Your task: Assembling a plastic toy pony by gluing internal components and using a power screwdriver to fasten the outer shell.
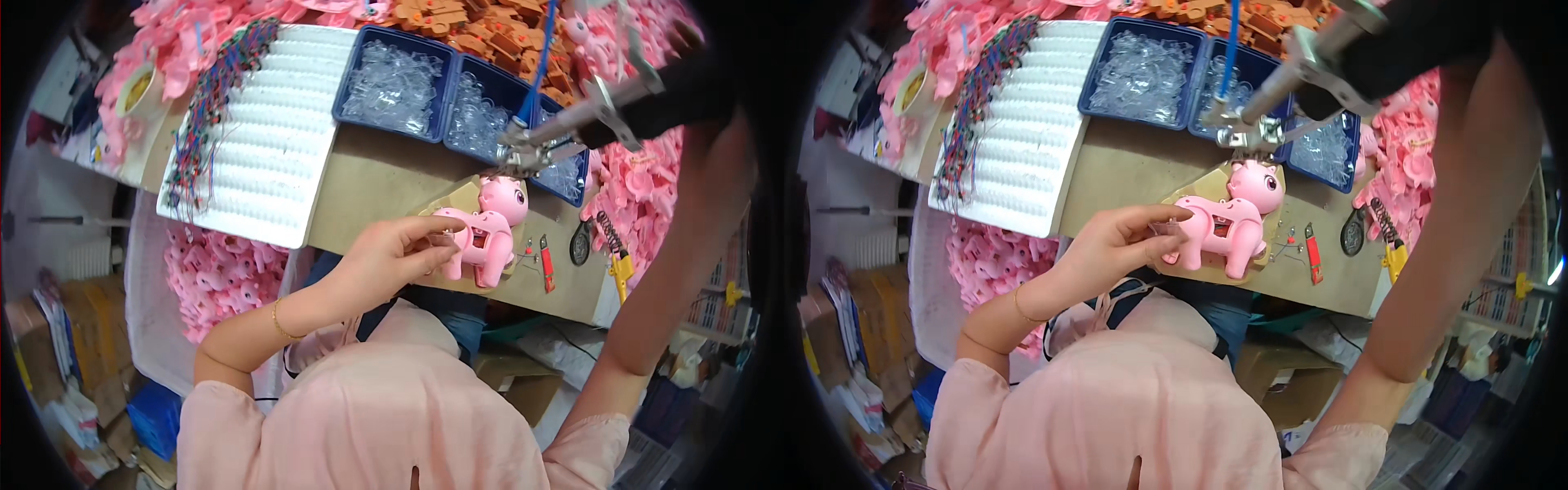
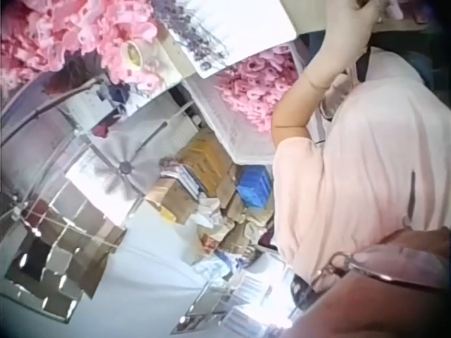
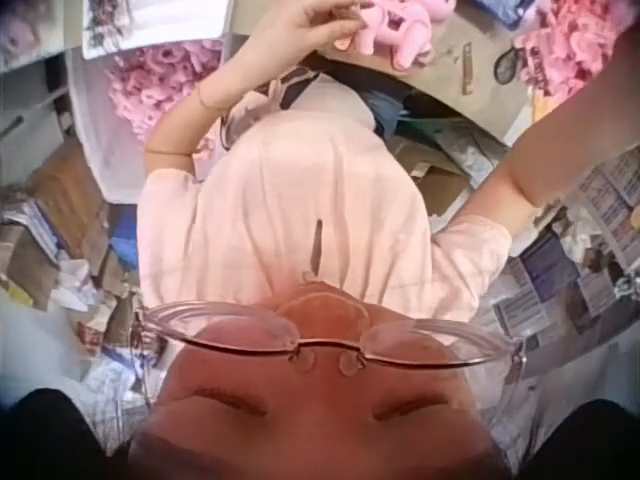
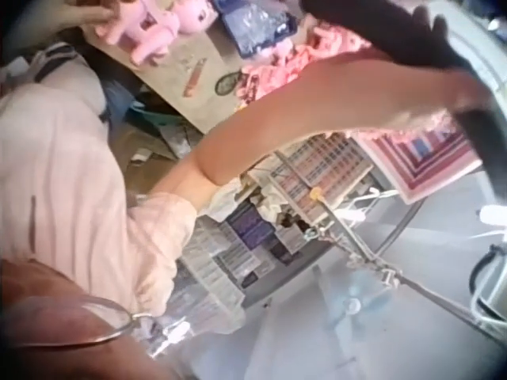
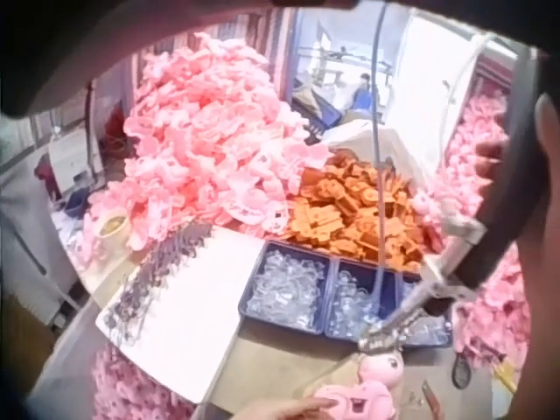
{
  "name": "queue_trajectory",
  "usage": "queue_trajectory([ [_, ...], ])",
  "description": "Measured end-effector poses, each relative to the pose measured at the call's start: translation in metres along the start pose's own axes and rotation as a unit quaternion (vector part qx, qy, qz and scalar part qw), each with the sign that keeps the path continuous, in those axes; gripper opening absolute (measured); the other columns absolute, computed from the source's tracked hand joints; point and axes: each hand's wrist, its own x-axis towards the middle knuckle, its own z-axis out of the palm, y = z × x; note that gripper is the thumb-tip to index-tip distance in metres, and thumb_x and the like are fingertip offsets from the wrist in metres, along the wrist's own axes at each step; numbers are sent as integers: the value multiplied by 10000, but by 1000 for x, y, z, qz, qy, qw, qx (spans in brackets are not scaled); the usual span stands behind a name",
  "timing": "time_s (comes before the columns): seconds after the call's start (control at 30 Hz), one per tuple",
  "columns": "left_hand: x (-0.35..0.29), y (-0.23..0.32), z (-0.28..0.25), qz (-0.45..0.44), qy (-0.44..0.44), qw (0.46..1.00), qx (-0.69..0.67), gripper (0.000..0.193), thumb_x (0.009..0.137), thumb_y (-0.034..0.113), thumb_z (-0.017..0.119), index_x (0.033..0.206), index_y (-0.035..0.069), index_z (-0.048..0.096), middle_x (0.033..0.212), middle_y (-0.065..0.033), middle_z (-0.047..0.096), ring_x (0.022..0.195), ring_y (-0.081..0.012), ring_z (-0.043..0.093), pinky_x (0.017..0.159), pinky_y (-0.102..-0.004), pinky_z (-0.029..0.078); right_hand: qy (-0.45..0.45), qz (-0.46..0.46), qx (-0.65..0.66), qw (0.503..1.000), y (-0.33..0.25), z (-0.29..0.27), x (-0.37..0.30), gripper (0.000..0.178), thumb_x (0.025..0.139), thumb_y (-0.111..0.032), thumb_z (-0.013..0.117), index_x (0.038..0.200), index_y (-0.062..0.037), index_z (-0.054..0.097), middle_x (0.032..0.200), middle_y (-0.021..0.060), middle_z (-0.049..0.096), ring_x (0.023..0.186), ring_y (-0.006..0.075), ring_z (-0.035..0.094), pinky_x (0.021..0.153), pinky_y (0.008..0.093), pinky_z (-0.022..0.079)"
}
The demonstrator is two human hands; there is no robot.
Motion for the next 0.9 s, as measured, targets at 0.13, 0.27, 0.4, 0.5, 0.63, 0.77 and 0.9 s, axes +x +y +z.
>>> queue_trajectory([
  [0.13, -2, 8, 9, 61, 17, 996, 66, 595, 857, 72, 602, 1386, 52, 332, 886, -74, 662, 812, -122, 628, 721, -284, 510, -150, -56, -367, 916, 13, -53, -76, 238, 808, -82, 649, 1030, -18, 592, 1045, 76, 578, 894, 136, 557, 820, 289, 442],
  [0.27, 3, 24, 26, 85, -41, 949, 302, 731, 813, 29, 636, 1428, 38, 241, 905, -99, 669, 812, -180, 655, 729, -300, 515, -493, 20, -221, 842, 38, -72, -153, 290, 696, 9, 689, 974, -44, 624, 951, 102, 580, 785, 251, 578, 668, 326, 457],
  [0.4, 6, 7, 31, 206, -15, 925, 319, 753, 779, 57, 675, 1415, 42, 271, 1008, -128, 652, 836, -263, 644, 745, -325, 509, -501, 81, -172, 844, 45, -84, -149, 153, 738, -22, 675, 883, -8, 630, 862, 103, 599, 756, 233, 588, 646, 311, 467],
  [0.5, 24, -2, 30, 298, 138, 828, 454, 733, 755, 66, 685, 1389, 41, 318, 1111, -140, 612, 895, -284, 625, 754, -339, 505, -451, 140, -216, 855, 79, -88, -134, 76, 756, -39, 653, 828, -16, 648, 769, 90, 589, 760, 240, 585, 665, 323, 450],
  [0.63, 31, -19, 30, 264, 102, 853, 438, 635, 741, 74, 668, 1319, 28, 409, 1178, -161, 548, 1035, -312, 568, 811, -372, 472, -488, 132, -192, 841, 98, -84, -146, 70, 763, -78, 647, 820, -36, 655, 771, 74, 594, 775, 224, 560, 722, 320, 422],
  [0.77, 30, -21, 29, 262, 110, 846, 452, 576, 710, 27, 646, 1258, 21, 465, 1129, -156, 575, 1001, -296, 590, 786, -362, 482, -479, 150, -204, 840, 94, -81, -147, 75, 764, -74, 646, 826, -33, 653, 762, 75, 586, 755, 230, 552, 705, 328, 419],
  [0.9, 32, -18, 28, 273, 105, 838, 461, 564, 698, 33, 651, 1237, 17, 484, 1089, -158, 595, 959, -293, 611, 755, -356, 494, -440, 138, -195, 866, 102, -85, -149, 87, 762, -71, 649, 841, -33, 652, 764, 62, 570, 759, 220, 528, 716, 322, 395],
])
